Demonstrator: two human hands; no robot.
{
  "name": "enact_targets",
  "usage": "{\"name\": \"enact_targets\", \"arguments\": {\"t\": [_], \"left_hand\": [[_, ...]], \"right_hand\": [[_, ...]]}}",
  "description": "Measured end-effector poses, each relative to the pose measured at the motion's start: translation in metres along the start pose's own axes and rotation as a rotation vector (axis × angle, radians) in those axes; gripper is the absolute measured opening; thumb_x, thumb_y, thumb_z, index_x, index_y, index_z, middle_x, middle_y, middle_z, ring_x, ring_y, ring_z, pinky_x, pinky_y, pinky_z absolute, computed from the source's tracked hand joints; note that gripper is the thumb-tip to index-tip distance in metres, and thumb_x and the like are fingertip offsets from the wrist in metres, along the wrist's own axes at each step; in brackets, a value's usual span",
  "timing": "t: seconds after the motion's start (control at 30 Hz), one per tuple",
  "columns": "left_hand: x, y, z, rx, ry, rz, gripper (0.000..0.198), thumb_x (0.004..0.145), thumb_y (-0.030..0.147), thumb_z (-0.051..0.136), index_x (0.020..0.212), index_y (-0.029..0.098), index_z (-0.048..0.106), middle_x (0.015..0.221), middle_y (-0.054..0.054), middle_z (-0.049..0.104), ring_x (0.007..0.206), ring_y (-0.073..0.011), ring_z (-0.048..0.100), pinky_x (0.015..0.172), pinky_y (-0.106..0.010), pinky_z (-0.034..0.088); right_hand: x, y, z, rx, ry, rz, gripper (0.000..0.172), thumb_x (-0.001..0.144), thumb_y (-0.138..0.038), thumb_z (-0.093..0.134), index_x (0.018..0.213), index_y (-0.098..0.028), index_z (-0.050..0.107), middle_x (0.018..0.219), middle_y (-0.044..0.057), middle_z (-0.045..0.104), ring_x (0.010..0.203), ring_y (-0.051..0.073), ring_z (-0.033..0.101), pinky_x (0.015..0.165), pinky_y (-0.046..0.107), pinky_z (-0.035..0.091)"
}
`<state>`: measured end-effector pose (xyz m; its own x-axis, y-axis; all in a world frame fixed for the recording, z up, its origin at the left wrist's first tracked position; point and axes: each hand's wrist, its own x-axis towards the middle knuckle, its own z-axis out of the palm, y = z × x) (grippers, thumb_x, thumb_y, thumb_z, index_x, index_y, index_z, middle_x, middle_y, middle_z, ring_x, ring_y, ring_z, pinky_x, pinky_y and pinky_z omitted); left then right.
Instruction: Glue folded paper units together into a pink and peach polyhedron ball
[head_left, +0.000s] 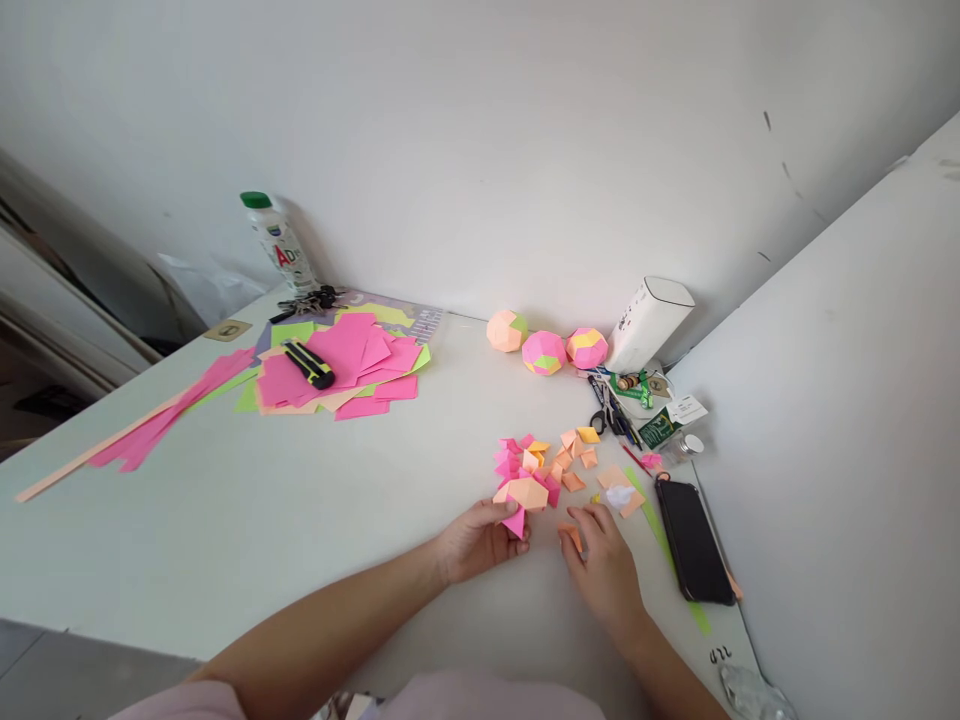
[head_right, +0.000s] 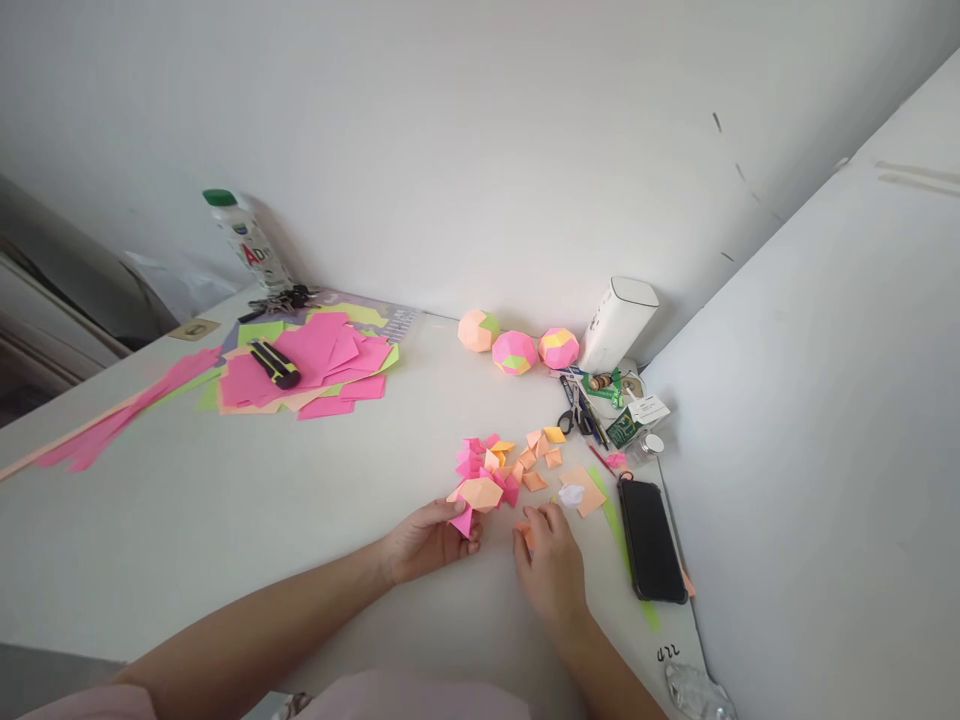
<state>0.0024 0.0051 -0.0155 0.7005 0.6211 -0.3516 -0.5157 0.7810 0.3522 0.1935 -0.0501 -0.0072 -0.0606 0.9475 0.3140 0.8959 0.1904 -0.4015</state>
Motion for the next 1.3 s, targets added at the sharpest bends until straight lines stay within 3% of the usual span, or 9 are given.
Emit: {"name": "enact_targets", "arguments": {"t": [0.2,0.57,0.67,0.83,0.93,1.0,1.1,1.2,1.3], "left_hand": [[0.000,0.000,0.002,-0.008,0.008,-0.001,0.014,0.075,0.020,0.066,0.086,0.011,0.066,0.065,-0.004,0.062,0.062,-0.0140,0.057,0.063,-0.028,0.044],[0.001,-0.002,0.000,0.004,-0.025,0.017,0.015,0.077,0.023,0.065,0.083,0.010,0.067,0.066,-0.006,0.061,0.064,-0.0141,0.057,0.062,-0.027,0.043],[0.001,-0.002,0.000,0.009,-0.013,0.006,0.015,0.076,0.023,0.066,0.082,0.009,0.067,0.066,-0.006,0.061,0.063,-0.0138,0.056,0.063,-0.027,0.043],[-0.001,0.001,0.002,0.009,-0.002,0.010,0.012,0.076,0.021,0.066,0.081,0.011,0.067,0.064,-0.005,0.060,0.063,-0.0134,0.056,0.062,-0.027,0.044],[-0.001,0.003,0.002,-0.003,0.004,0.050,0.012,0.075,0.022,0.067,0.080,0.012,0.066,0.065,-0.005,0.060,0.063,-0.0134,0.056,0.063,-0.027,0.044],[-0.002,0.005,0.001,-0.015,0.001,0.080,0.011,0.076,0.023,0.067,0.079,0.012,0.066,0.067,-0.005,0.060,0.065,-0.0136,0.056,0.064,-0.027,0.044],[-0.002,0.006,0.000,-0.020,-0.015,0.095,0.011,0.078,0.023,0.065,0.077,0.012,0.066,0.068,-0.005,0.061,0.067,-0.0136,0.056,0.065,-0.027,0.044],[-0.001,0.006,0.000,-0.017,-0.035,0.102,0.014,0.080,0.024,0.062,0.075,0.011,0.066,0.068,-0.005,0.060,0.068,-0.0139,0.056,0.066,-0.028,0.044],[-0.001,0.005,0.000,-0.017,-0.051,0.109,0.015,0.081,0.024,0.061,0.075,0.011,0.065,0.067,-0.005,0.059,0.068,-0.0139,0.056,0.066,-0.028,0.044]], "right_hand": [[-0.001,0.002,0.000,-0.057,-0.102,-0.009,0.011,0.081,-0.016,0.049,0.074,-0.022,0.056,0.077,0.004,0.058,0.058,0.018,0.059,0.047,0.026,0.043],[0.004,-0.006,0.000,0.184,-0.151,-0.086,0.017,0.078,-0.008,0.048,0.077,-0.021,0.059,0.082,0.005,0.057,0.071,0.019,0.060,0.061,0.029,0.051],[0.005,-0.007,-0.004,0.227,-0.028,-0.103,0.015,0.083,-0.012,0.049,0.077,-0.021,0.059,0.078,0.005,0.057,0.069,0.018,0.057,0.061,0.028,0.048],[0.008,0.002,-0.024,0.220,0.514,0.008,0.021,0.083,-0.017,0.053,0.066,-0.023,0.043,0.059,-0.002,0.038,0.054,0.016,0.039,0.052,0.029,0.033],[0.010,0.008,-0.031,0.235,0.659,0.010,0.020,0.085,-0.016,0.048,0.069,-0.024,0.040,0.061,-0.002,0.035,0.054,0.016,0.034,0.051,0.029,0.030],[0.010,0.007,-0.029,0.238,0.576,-0.110,0.023,0.085,-0.013,0.046,0.067,-0.024,0.038,0.058,-0.004,0.031,0.051,0.015,0.031,0.048,0.029,0.027],[0.009,-0.002,-0.019,0.173,0.214,-0.296,0.019,0.081,-0.012,0.050,0.067,-0.023,0.044,0.058,-0.002,0.039,0.053,0.015,0.040,0.048,0.028,0.031],[0.007,-0.011,-0.007,0.062,-0.095,-0.289,0.004,0.076,-0.016,0.055,0.075,-0.020,0.056,0.074,0.005,0.054,0.069,0.019,0.051,0.057,0.029,0.042],[0.005,-0.012,0.001,0.012,-0.184,-0.249,0.009,0.077,-0.013,0.052,0.078,-0.019,0.059,0.079,0.006,0.057,0.074,0.021,0.052,0.062,0.031,0.044]]}}
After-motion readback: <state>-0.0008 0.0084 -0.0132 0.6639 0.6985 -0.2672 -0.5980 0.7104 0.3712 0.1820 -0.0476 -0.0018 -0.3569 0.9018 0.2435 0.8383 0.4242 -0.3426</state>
